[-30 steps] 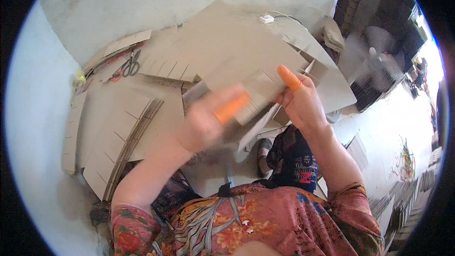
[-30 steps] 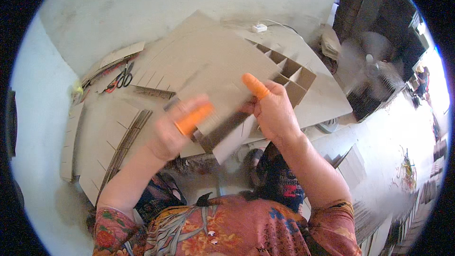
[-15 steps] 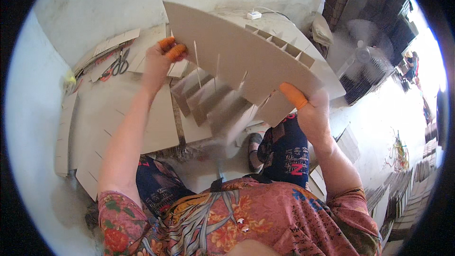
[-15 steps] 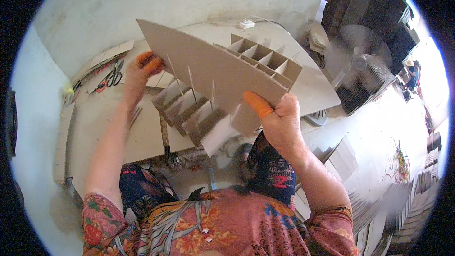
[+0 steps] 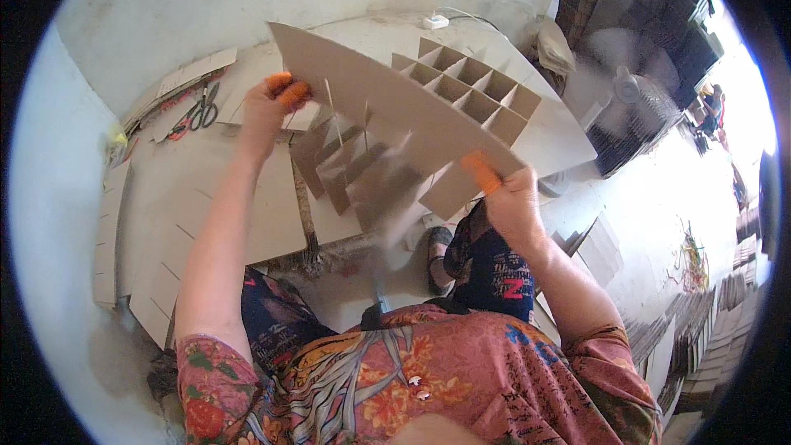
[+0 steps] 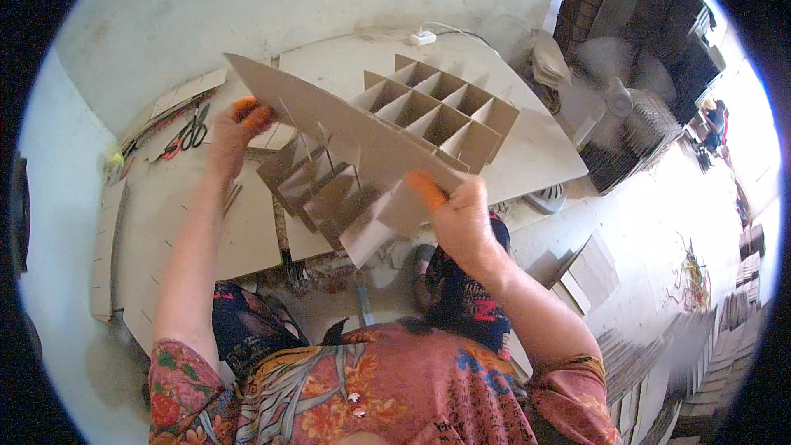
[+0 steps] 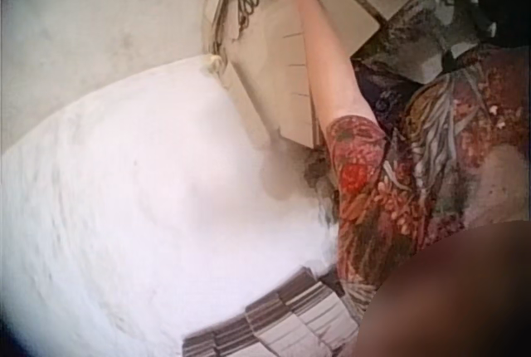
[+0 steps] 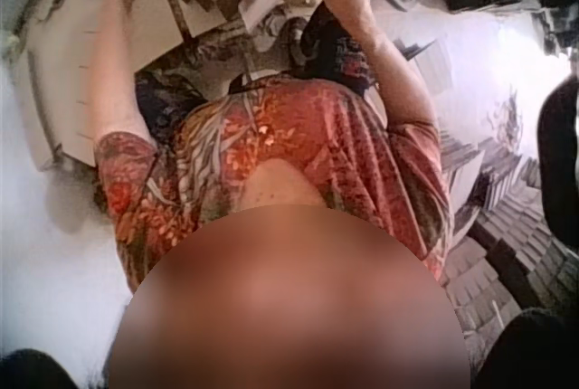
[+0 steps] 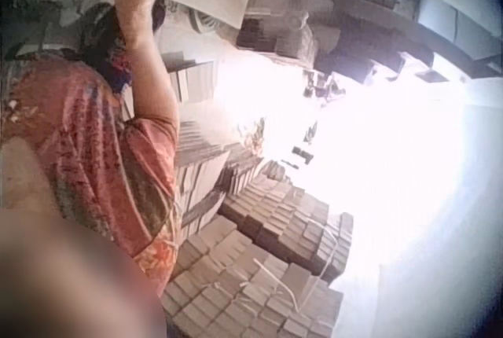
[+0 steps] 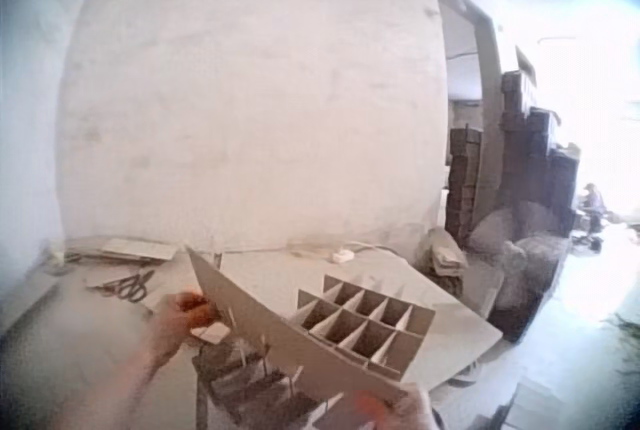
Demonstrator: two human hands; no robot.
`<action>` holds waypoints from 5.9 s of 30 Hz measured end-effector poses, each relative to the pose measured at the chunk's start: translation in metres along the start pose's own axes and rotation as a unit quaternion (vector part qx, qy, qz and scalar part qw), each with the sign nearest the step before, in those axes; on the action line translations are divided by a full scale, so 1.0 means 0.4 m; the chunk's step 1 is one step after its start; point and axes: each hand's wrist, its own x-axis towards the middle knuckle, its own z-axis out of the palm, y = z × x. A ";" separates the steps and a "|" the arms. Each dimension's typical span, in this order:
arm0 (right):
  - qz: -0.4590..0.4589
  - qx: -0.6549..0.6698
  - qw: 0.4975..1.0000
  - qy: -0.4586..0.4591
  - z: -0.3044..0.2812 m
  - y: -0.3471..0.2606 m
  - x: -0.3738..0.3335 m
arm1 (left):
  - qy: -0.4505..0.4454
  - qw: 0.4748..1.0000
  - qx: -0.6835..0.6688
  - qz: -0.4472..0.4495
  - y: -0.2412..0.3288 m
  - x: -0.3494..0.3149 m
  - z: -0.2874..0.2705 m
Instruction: The person sits on the floor and repeatedly folds pre-cut cardboard sheets into accordion-style dividers. They handle each piece individually, creasing the scored lines and stacking the finished units to the side.
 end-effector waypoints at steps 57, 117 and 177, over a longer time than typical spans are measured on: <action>-0.001 0.060 0.997 0.042 0.027 0.064 -0.059 | -0.175 0.812 -0.484 -0.276 -0.201 -0.206 0.372; 0.039 -0.125 0.945 0.299 -0.169 0.352 0.153 | -0.001 1.000 0.012 0.017 -0.084 -0.376 0.228; 0.701 -0.054 0.569 0.426 -0.617 0.756 -0.940 | -0.337 0.900 -0.233 -0.149 0.237 -0.441 0.572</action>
